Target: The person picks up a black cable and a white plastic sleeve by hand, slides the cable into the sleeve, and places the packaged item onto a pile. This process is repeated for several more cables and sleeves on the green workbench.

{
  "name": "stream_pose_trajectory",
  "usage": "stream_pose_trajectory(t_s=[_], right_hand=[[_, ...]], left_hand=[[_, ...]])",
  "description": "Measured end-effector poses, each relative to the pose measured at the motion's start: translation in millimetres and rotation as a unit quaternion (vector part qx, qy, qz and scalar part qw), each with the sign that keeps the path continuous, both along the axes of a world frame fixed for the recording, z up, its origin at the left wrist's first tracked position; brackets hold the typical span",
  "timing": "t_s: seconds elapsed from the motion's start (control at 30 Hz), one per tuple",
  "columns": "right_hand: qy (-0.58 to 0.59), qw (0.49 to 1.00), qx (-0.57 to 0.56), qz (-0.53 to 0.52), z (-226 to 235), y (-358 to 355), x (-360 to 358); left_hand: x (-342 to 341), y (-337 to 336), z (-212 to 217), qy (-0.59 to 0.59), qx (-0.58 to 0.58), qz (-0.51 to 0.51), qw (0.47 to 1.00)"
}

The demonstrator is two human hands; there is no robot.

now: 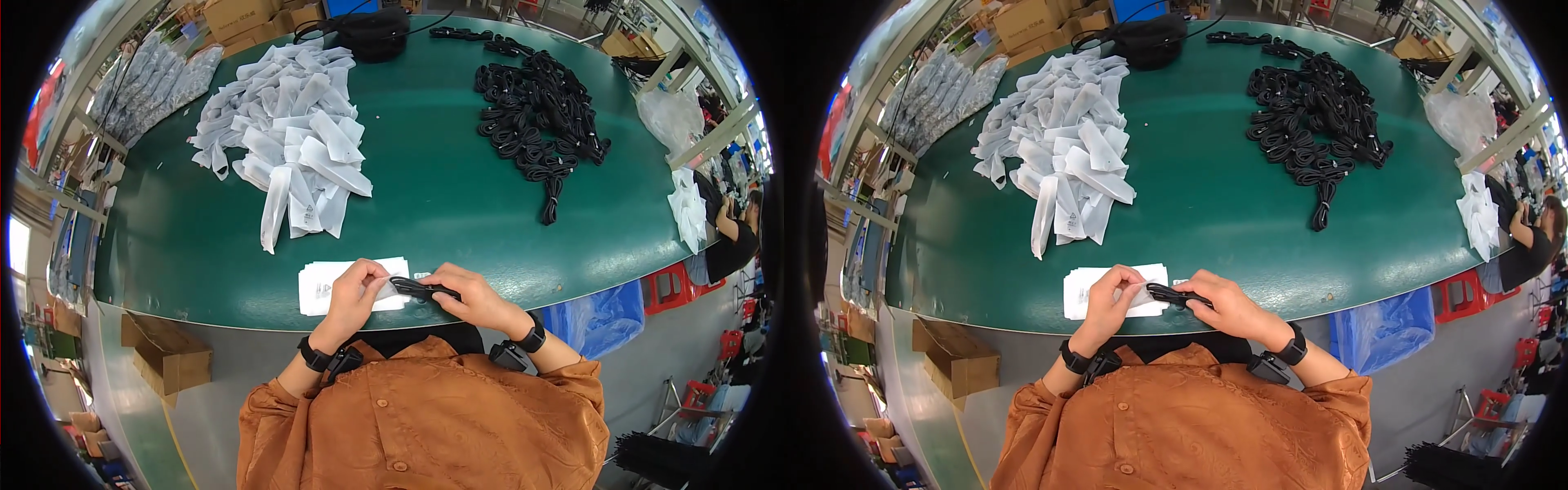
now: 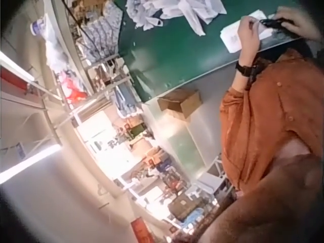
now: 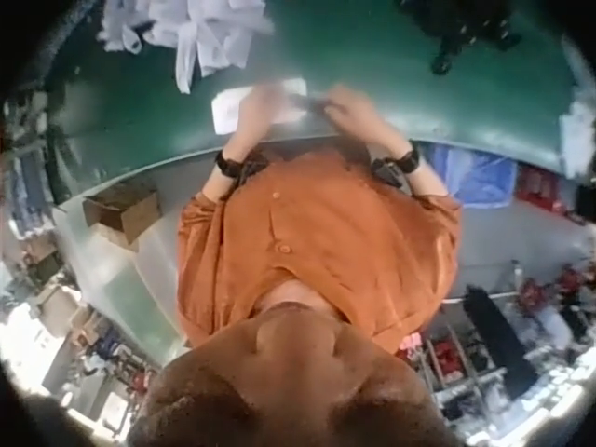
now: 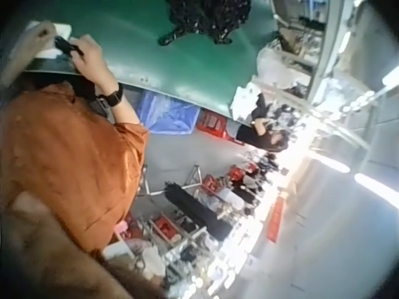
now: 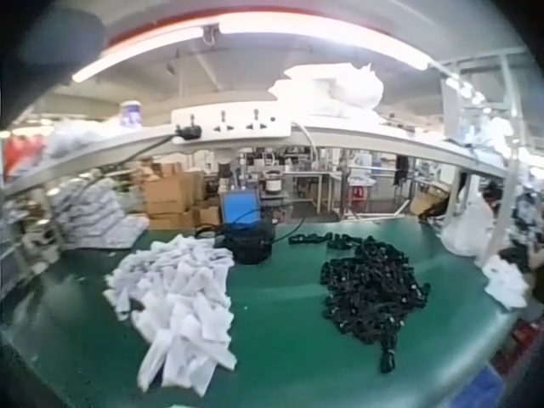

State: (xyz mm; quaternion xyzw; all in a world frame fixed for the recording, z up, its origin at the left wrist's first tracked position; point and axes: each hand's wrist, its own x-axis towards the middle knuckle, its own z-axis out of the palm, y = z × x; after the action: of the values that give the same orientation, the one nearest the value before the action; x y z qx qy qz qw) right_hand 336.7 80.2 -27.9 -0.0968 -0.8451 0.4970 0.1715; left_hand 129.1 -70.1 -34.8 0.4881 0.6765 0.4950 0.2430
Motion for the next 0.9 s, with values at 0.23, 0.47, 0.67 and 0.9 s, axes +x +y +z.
stream_pose_trajectory(t_s=[0.23, 0.47, 0.67, 0.9], right_hand=[[-0.241, 0.886, -0.395, 0.0, 1.0, 7.3, -2.2], [0.082, 0.996, 0.038, 0.019, 6.7, -9.0, -9.9], [0.154, 0.977, 0.145, 0.014, 15.6, -5.6, -24.2], [0.232, 0.964, 0.113, -0.067, 35.8, -5.9, -34.0]], left_hand=[[5.0, 2.1, 13.7, 0.184, 0.077, -0.152, 0.968], [1.3, 2.5, 20.0, 0.144, 0.069, -0.088, 0.983], [-0.2, 9.4, 38.5, 0.132, 0.08, -0.077, 0.985], [-23.8, 22.5, 58.1, -0.16, 0.069, -0.105, 0.979]])
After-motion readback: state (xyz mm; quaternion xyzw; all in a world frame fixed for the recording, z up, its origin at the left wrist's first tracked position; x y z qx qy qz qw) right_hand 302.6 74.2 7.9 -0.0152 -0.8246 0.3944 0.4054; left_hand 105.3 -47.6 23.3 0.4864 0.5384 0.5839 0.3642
